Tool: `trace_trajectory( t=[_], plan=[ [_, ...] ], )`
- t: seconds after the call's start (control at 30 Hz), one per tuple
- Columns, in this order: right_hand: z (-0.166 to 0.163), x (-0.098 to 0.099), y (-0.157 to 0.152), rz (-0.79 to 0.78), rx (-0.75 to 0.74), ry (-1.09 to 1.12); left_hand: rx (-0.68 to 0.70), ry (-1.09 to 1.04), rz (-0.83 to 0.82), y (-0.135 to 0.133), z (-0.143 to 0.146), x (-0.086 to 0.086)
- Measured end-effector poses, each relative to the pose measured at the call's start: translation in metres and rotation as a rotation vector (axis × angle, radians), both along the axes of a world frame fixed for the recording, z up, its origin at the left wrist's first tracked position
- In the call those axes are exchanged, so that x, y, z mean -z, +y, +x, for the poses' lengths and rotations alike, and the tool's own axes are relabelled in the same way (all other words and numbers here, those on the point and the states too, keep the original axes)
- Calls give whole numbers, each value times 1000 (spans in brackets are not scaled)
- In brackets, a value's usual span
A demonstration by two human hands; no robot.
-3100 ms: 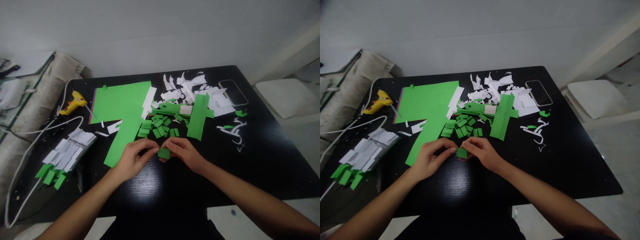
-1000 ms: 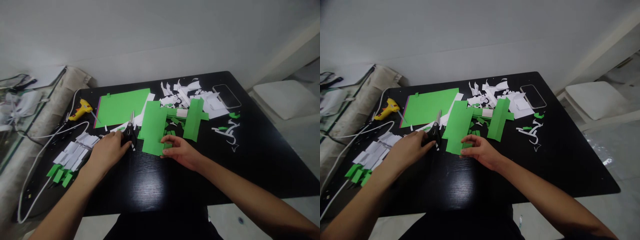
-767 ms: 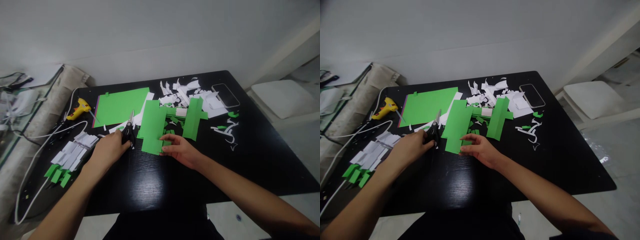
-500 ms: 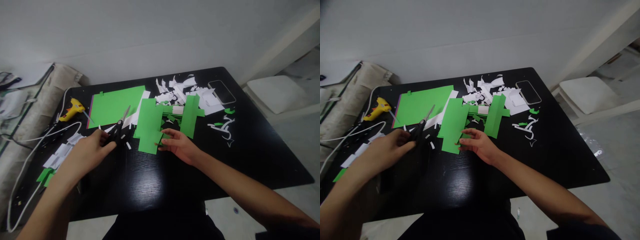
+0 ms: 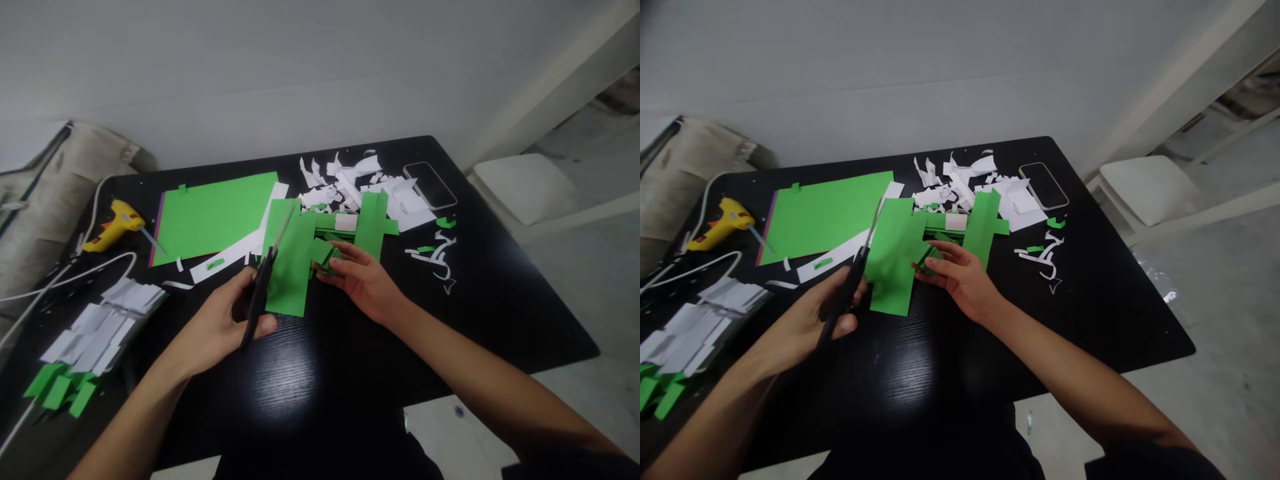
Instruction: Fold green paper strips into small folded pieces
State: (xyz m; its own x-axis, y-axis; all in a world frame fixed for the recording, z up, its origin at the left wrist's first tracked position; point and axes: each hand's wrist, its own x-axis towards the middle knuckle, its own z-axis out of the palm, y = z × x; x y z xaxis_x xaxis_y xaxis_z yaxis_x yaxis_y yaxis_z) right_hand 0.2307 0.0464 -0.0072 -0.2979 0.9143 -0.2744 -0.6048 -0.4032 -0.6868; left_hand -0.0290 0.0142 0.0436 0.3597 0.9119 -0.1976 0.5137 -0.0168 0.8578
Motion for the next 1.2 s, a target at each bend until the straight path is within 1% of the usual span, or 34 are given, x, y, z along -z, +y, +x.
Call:
trace_trajectory(
  t=[0.1, 0.2, 0.3, 0.43, 0.5, 0.63, 0.83, 1.07, 1.2],
  plan=[
    [3, -1, 2, 18, 85, -31, -20, 122, 53, -4, 1, 5],
    [6, -3, 4, 53, 158, -59, -21, 284, 152, -6, 1, 10],
    [8, -4, 6, 94, 203, -93, 51, 418, 243, -6, -1, 13],
    [9, -6, 5, 128, 227, -136, 151, 543, 265, -4, -5, 15],
    [8, -5, 4, 137, 221, -157, 171, 556, 261, -4, -6, 16],
    [4, -1, 1, 153, 207, -185, 193, 517, 266, -4, -2, 19],
    [0, 2, -2, 156, 172, -244, 189, 510, 284, -6, 2, 20],
    [0, 5, -5, 225, 146, -249, 186, 485, 298, -6, 4, 21],
    [-1, 5, -6, 230, 131, -243, 201, 480, 309, -7, 8, 21]
  ],
)
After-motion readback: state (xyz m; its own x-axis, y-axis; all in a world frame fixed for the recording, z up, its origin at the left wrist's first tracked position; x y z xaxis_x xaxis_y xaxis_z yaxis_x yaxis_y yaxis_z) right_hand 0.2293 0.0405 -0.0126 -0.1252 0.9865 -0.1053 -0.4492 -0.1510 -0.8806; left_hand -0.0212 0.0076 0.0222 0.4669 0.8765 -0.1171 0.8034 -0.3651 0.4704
